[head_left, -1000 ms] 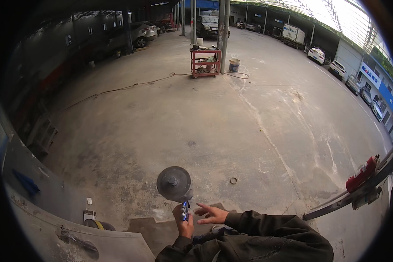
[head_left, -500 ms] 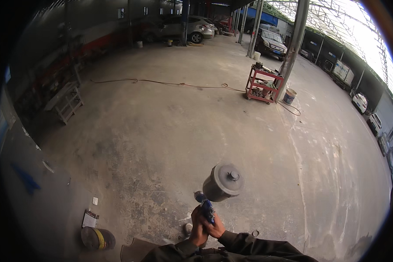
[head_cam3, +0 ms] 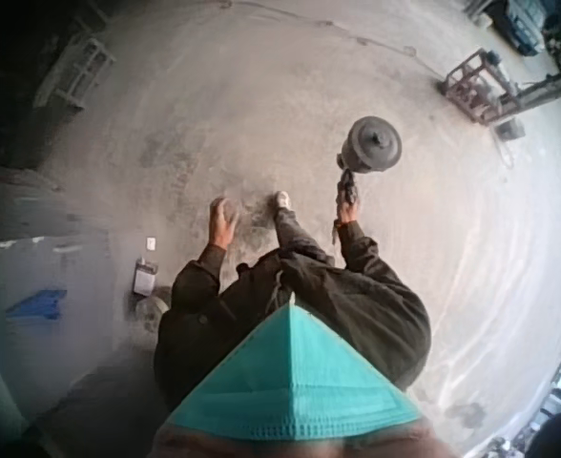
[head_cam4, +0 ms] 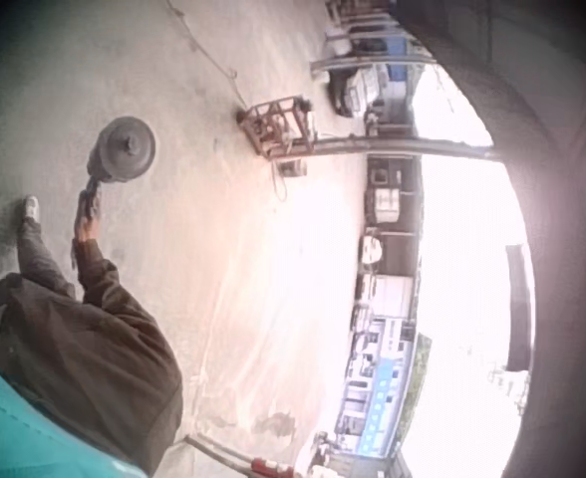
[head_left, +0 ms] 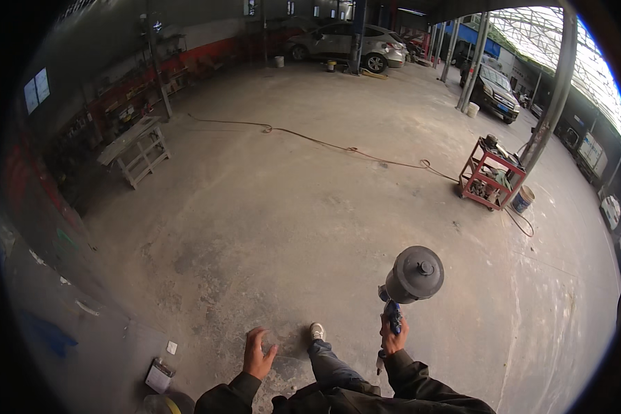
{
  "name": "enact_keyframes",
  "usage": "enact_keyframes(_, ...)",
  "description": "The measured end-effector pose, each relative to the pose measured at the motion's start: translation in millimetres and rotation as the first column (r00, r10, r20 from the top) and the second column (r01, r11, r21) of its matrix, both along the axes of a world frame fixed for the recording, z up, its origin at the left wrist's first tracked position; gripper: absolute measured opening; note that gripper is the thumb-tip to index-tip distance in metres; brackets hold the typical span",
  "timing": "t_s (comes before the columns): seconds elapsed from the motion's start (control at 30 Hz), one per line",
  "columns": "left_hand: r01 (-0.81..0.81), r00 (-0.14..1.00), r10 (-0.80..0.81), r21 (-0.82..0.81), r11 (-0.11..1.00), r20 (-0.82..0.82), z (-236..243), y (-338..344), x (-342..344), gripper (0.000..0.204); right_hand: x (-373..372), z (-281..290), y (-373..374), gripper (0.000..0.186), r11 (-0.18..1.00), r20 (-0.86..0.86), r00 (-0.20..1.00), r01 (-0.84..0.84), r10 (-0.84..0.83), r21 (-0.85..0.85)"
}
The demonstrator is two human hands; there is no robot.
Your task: The person applies masking tape and newspaper to a white car door, then mixes paint in a spray gun cup and sprays the door surface inside a paint booth.
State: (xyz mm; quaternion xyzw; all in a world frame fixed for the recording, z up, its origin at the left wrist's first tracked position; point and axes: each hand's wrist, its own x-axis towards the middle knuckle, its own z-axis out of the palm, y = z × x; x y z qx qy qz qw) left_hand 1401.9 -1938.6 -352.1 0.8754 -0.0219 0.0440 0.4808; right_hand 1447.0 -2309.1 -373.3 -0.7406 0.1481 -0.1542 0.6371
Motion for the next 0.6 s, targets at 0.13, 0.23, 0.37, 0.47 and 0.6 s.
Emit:
enact_keyframes(0.13, -0.244, 0.96, 0.243, 0.011, 0.97, -0.137, -13.3, 68.8, 95.6, 0.023, 151.6, 1.6, 19.9, 0.043, 0.988, -0.05, 0.993, -0.116, 0.111, -0.107)
enact_keyframes(0.23, -0.518, 0.849, 0.506, -0.046, 0.854, -0.153, -21.4, 121.3, 128.8, 0.017, 251.5, 40.2, 104.7, 0.04, 0.935, 0.013, 0.955, -0.287, 0.296, -0.208)
enact_keyframes(0.37, -0.701, 0.696, 0.69, 0.018, 0.713, -0.197, -59.6, 197.5, 191.2, 0.013, 382.6, 46.5, 207.9, 0.043, 0.829, -0.11, 0.848, -0.53, 0.518, -0.18)
enact_keyframes(0.47, -0.749, 0.636, 0.717, -0.008, 0.662, -0.286, -65.6, 246.6, 275.6, 0.019, 469.4, 41.5, 272.7, 0.036, 0.802, -0.045, 0.813, -0.58, 0.58, -0.146)
enact_keyframes(0.6, -0.791, 0.594, 0.761, -0.016, 0.612, -0.26, -45.3, 334.1, 398.9, 0.028, 585.5, 46.3, 378.1, 0.038, 0.711, -0.166, 0.747, -0.665, 0.644, -0.228)
